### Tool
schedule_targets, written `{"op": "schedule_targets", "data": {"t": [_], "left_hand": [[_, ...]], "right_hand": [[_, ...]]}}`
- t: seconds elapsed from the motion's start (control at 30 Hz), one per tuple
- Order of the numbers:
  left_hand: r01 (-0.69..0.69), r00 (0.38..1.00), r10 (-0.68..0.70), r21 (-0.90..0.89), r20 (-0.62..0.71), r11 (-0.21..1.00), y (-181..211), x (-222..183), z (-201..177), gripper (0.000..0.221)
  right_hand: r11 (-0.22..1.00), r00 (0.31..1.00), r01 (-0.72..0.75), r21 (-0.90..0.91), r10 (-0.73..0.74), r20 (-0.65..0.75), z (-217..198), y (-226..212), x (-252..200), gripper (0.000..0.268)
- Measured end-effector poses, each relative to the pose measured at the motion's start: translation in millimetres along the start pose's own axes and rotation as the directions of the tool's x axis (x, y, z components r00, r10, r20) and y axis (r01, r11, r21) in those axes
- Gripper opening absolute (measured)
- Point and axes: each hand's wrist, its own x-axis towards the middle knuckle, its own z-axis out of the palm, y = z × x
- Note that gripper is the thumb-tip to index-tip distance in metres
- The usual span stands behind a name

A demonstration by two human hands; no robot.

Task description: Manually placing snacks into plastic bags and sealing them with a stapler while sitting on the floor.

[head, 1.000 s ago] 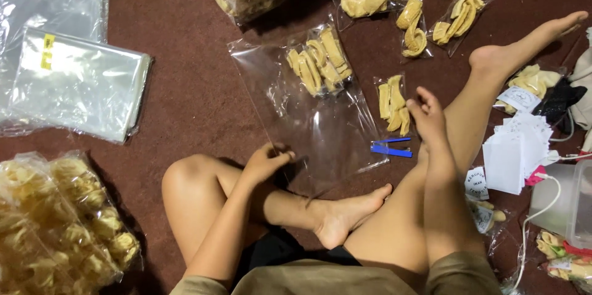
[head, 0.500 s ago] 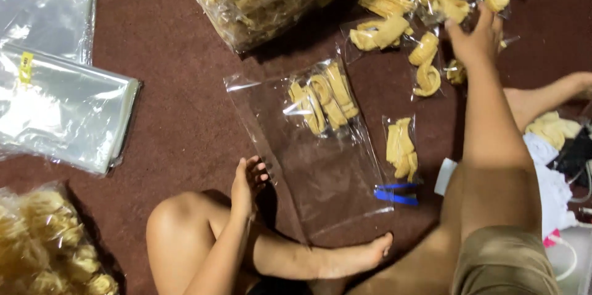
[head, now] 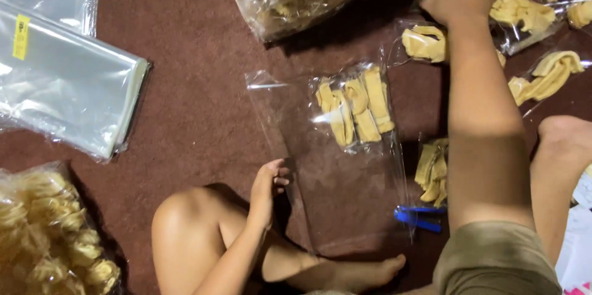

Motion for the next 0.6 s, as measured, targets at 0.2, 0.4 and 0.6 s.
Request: {"op": "schedule_targets", "data": {"t": [0.2,0.4,0.6], "left_hand": [[-0.204,0.979,0.198,0.169,0.05,0.964,-14.8,-6.4,-3.5,0.034],[-0.304,0.923,0.375,0.435,-0.087,0.848,-37.1,10.5,-22.7,0.012],[-0.317,0.923,0.377,0.399,-0.08,0.861,-37.5,5.7,-27.0,0.017]], "right_hand": [[0.995,0.994,-0.068,0.069,0.061,0.09,-26.1,26.4,-98.6,0.067],[0.993,0.968,-0.112,0.025,0.103,0.229,16.7,85.2,-218.8,0.063],[0.98,0.965,-0.013,0.198,0.064,-0.253,-8.1,73.2,-336.4,0.027]]}}
